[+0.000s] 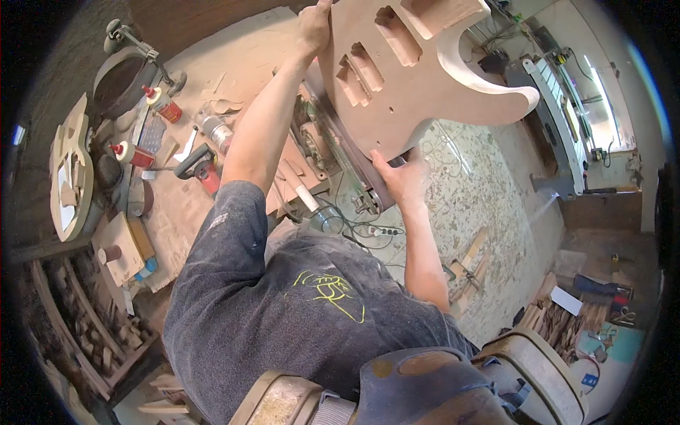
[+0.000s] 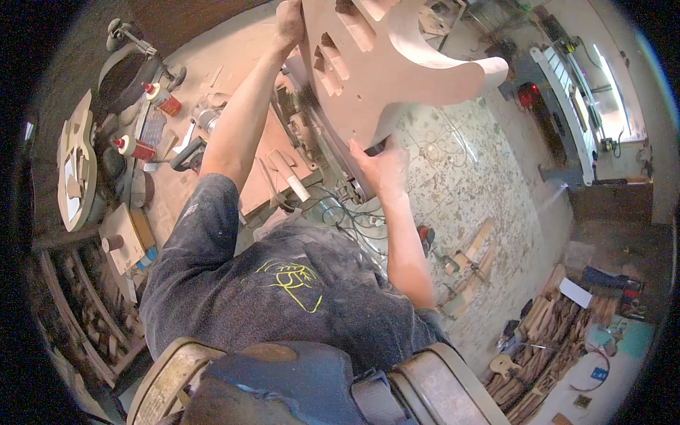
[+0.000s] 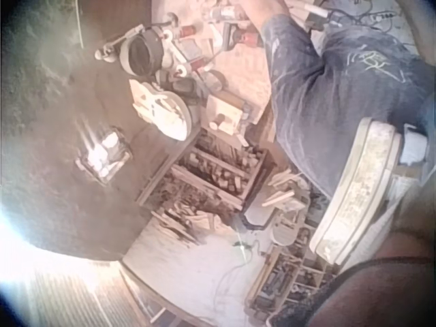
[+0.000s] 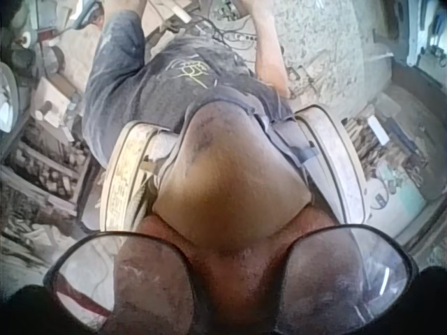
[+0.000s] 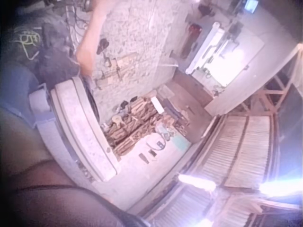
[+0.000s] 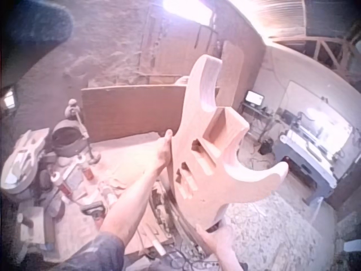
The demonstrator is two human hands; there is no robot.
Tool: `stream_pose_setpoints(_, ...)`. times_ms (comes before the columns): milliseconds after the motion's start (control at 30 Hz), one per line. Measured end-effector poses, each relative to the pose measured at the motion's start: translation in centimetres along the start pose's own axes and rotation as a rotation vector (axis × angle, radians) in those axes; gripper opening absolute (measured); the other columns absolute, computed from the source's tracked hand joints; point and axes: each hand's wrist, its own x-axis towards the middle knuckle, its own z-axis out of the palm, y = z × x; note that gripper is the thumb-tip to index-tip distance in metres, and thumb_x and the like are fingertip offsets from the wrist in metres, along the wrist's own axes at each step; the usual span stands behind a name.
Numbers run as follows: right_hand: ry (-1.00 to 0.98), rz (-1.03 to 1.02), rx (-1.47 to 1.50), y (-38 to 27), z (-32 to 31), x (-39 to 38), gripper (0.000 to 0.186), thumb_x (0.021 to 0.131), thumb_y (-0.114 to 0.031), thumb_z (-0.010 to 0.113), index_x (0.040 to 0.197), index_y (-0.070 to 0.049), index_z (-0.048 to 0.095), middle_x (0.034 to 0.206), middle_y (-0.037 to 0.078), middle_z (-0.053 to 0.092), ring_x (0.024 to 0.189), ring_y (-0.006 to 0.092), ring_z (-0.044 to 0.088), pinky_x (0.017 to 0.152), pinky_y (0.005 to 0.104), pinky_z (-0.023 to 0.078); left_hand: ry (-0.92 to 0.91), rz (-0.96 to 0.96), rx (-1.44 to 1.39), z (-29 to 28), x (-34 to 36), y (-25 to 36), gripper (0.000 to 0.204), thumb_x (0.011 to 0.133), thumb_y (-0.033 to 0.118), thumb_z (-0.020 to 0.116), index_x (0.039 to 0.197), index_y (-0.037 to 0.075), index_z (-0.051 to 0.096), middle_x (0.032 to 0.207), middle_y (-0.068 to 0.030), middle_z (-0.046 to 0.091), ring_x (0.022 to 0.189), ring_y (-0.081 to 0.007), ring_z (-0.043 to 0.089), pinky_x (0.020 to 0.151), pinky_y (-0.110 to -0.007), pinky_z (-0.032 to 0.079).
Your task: The person sands the curved edges of a wooden electric guitar body using a belt sander, rotating and turning the body to reach all sides.
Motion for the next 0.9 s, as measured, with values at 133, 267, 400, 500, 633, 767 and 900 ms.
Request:
stream_pose_setpoints(133,-0.024,0.036,-0.004,0.9,0.6,0.4,0.059,0.075,-0.035,0.085,0.115,0.004,0.065,0.101,0.02,0.075,0.097,0.0317,0.073,0.083,0.0397,0.056,0.093,0.084,0.158,0.0,0.4,1.2,0.06,0.105,0.045,0.043,0.095,-0.005,0.074,0.084,-0.0134,0.073,0.08,-0.0198,0.068,0.076,-0.037,0.053)
stream_pose_setpoints(267,-0.081,0.029,0.104,0.6,1.7,1.0,0.055,0.077,-0.033,0.085,0.113,0.004,0.065,0.103,0.019,0.075,0.097,0.0301,0.073,0.083,0.0376,0.056,0.034,0.153,0.373,-0.7,2.0,3.6,0.063,0.103,0.049,0.046,0.07,0.001,0.069,0.058,-0.0059,0.061,0.059,-0.0158,0.057,0.06,-0.037,0.044)
stream_pose_setpoints(400,-0.032,-0.059,0.156,2.2,2.3,0.8,0.053,0.077,-0.028,0.085,0.114,0.004,0.064,0.101,0.018,0.075,0.094,0.0285,0.073,0.082,0.0368,0.056,0.154,0.322,0.382,-0.3,2.0,2.2,0.064,0.103,0.05,0.047,0.066,0.002,0.065,0.056,-0.0042,0.058,0.056,-0.015,0.053,0.057,-0.036,0.042)
stream_pose_setpoints(500,-0.054,-0.052,0.189,2.1,1.8,1.2,0.052,0.076,-0.025,0.085,0.114,0.003,0.063,0.099,0.017,0.075,0.094,0.0277,0.073,0.082,0.0369,0.056,0.119,0.194,0.301,-1.0,2.0,1.9,0.062,0.102,0.051,0.049,0.065,0.003,0.066,0.056,-0.0028,0.057,0.056,-0.0127,0.052,0.055,-0.036,0.04)
stream_pose_setpoints(633,-0.042,-0.068,0.14,2.4,1.7,1.2,0.054,0.075,-0.028,0.086,0.113,0.003,0.064,0.102,0.019,0.073,0.095,0.0316,0.072,0.083,0.0393,0.056,0.142,0.212,0.341,-1.1,2.2,1.2,0.062,0.102,0.051,0.05,0.066,0.003,0.067,0.056,-0.0022,0.058,0.056,-0.0122,0.052,0.054,-0.035,0.04)
stream_pose_setpoints(767,-0.087,-0.026,0.076,1.6,0.5,1.1,0.057,0.074,-0.033,0.085,0.113,0.003,0.065,0.116,0.023,0.068,0.107,0.0373,0.067,0.088,0.0439,0.054,0.175,0.144,0.234,-0.6,1.9,0.6,0.061,0.102,0.05,0.05,0.071,0.001,0.069,0.061,-0.0039,0.063,0.06,-0.0144,0.058,0.058,-0.035,0.045)
stream_pose_setpoints(900,-0.045,-0.093,-0.002,3.6,0.4,0.9,0.059,0.073,-0.037,0.084,0.114,0.002,0.066,0.125,0.025,0.065,0.12,0.0415,0.059,0.095,0.0479,0.051,0.093,0.086,0.258,-0.4,0.9,0.9,0.061,0.103,0.05,0.047,0.085,-0.001,0.074,0.074,-0.0083,0.071,0.07,-0.0173,0.065,0.066,-0.036,0.05)
